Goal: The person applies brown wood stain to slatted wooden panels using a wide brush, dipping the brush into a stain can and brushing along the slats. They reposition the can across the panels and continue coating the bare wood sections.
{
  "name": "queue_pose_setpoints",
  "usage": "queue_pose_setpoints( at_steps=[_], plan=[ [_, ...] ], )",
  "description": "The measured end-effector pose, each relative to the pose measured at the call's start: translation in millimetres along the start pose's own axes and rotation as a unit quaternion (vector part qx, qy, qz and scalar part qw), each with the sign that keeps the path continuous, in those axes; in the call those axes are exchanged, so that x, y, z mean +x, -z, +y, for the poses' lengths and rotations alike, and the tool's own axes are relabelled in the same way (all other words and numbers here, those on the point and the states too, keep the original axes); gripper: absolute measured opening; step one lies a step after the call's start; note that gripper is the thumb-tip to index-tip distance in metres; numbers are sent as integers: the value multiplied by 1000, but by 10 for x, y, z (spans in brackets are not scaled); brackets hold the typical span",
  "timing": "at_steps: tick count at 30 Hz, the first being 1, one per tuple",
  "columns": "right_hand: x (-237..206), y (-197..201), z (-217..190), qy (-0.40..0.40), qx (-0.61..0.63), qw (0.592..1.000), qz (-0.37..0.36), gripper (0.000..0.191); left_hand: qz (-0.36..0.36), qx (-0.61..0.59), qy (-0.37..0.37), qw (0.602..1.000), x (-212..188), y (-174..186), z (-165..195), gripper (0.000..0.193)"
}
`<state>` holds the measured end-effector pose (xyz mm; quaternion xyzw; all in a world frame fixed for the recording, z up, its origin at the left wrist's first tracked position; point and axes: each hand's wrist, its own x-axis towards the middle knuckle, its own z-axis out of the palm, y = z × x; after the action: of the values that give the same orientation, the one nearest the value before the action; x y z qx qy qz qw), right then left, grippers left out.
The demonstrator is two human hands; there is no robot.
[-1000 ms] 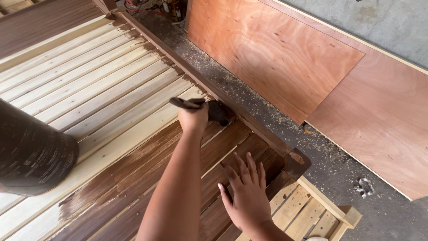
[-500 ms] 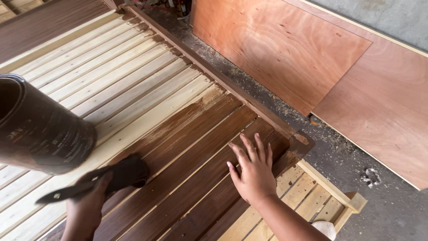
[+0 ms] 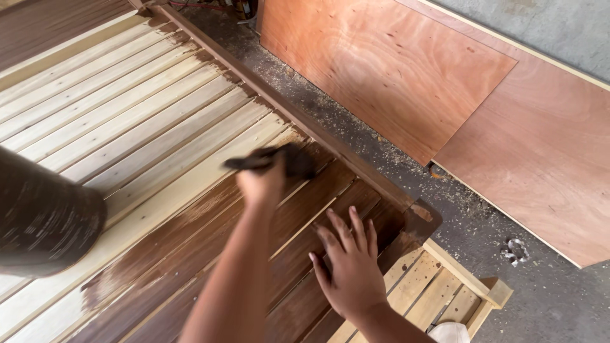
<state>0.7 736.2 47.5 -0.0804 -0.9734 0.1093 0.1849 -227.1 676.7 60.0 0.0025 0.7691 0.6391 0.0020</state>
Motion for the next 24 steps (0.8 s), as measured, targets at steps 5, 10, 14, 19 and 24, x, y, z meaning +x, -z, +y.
queue_pose_setpoints(
  at_steps=[5,10,14,19,24],
  plan=[
    [6,15,-24,2,0,1000,14,52,-27,87,11,996,142,-441,156,17],
    [9,-18,10,10,-5,1000,25,51,-78,154,11,985,-17,407,-141,28],
    [17,-77,14,-5,-20,1000,14,54,-26,171,52,984,-377,1757,-432,39],
    [34,-88,5,-7,-28,999,32,54,10,20,61,998,-831,3137,-833,35],
    [44,-55,-4,-9,-21,1000,20,54,16,-49,50,997,-822,2985,-912,34]
  ],
)
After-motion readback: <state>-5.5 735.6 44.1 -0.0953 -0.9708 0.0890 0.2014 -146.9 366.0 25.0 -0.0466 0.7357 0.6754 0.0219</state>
